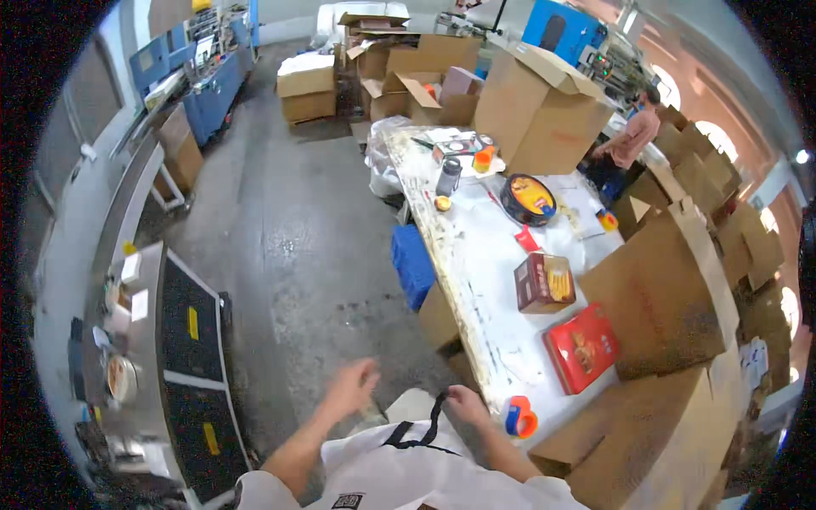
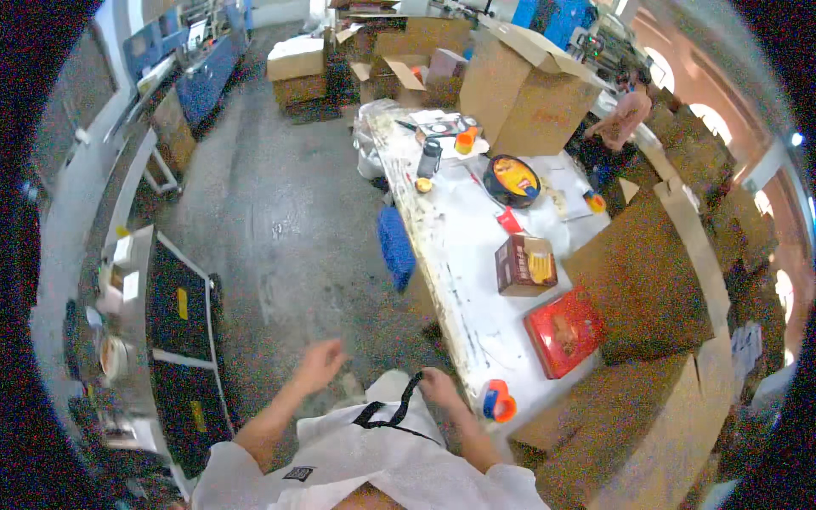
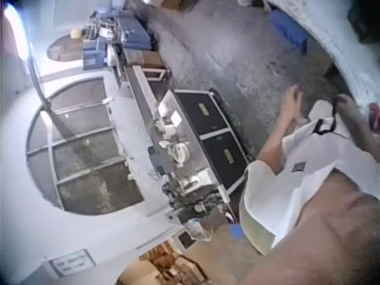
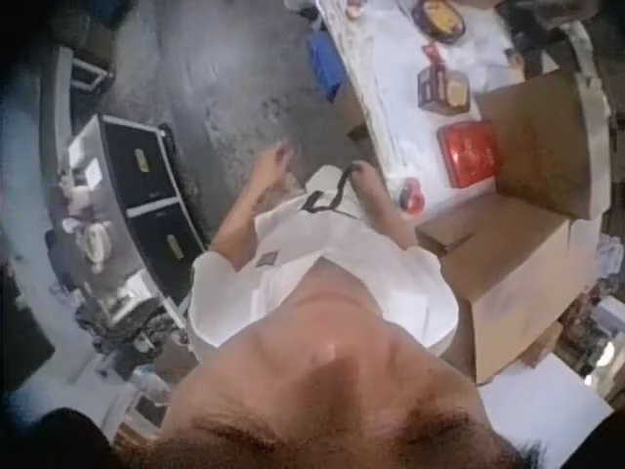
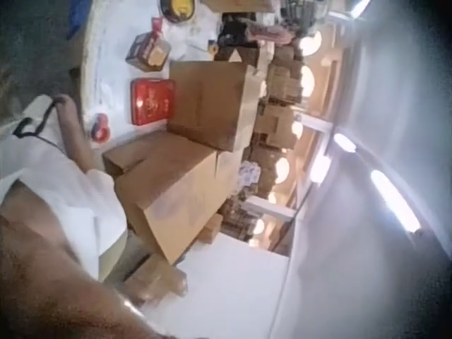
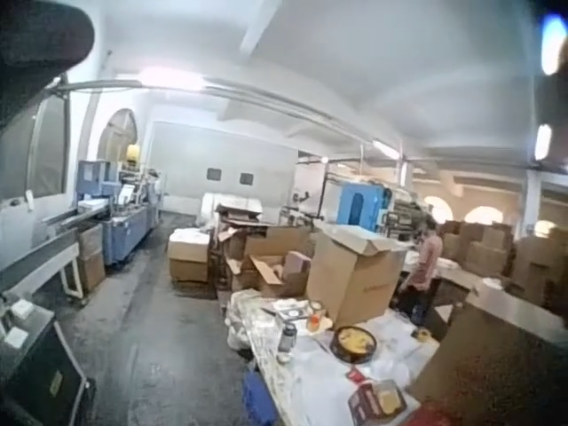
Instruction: Manually packaging jars into paper boxes and placing them on a conveyor belt for a packaging machine.
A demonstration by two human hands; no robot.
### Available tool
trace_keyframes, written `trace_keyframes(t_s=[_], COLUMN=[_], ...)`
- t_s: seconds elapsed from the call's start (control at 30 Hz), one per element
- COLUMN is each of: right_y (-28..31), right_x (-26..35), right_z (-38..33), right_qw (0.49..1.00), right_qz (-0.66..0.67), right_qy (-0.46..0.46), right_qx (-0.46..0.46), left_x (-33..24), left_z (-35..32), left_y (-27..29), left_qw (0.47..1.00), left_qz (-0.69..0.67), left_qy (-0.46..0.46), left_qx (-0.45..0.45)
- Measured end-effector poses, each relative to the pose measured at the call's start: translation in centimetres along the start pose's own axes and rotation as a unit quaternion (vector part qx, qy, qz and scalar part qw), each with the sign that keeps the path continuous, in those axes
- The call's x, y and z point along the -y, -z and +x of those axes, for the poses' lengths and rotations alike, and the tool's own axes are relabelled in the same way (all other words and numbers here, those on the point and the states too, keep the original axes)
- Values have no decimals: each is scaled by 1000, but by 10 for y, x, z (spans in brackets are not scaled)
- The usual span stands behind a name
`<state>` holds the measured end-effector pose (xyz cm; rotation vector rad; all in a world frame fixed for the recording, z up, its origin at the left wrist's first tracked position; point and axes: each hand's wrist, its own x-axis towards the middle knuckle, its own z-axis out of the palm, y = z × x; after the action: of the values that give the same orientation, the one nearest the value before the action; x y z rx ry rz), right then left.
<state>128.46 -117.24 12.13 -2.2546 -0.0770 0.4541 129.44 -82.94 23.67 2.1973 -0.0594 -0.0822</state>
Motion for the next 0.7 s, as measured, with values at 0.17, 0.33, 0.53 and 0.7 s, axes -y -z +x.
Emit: trace_keyframes(t_s=[0.17, 0.33, 0.53, 0.7], right_y=[34, 70, 133, 168], right_x=[10, 22, 4, 40], right_z=[128, 324, 564, 685], right_qw=[992, 987, 943, 951], right_qz=[92, 111, -28, -16], right_qy=[-54, -91, -43, 57], right_qx=[-69, -77, -328, -303], left_x=[-28, -24, -23, 14], left_z=[187, 378, 628, 771], left_y=[30, 2, -54, -96], left_qw=[998, 989, 996, 998], left_qz=[-56, -145, -77, 14], left_qy=[13, 38, -3, -56], left_qx=[22, 17, 48, 18])
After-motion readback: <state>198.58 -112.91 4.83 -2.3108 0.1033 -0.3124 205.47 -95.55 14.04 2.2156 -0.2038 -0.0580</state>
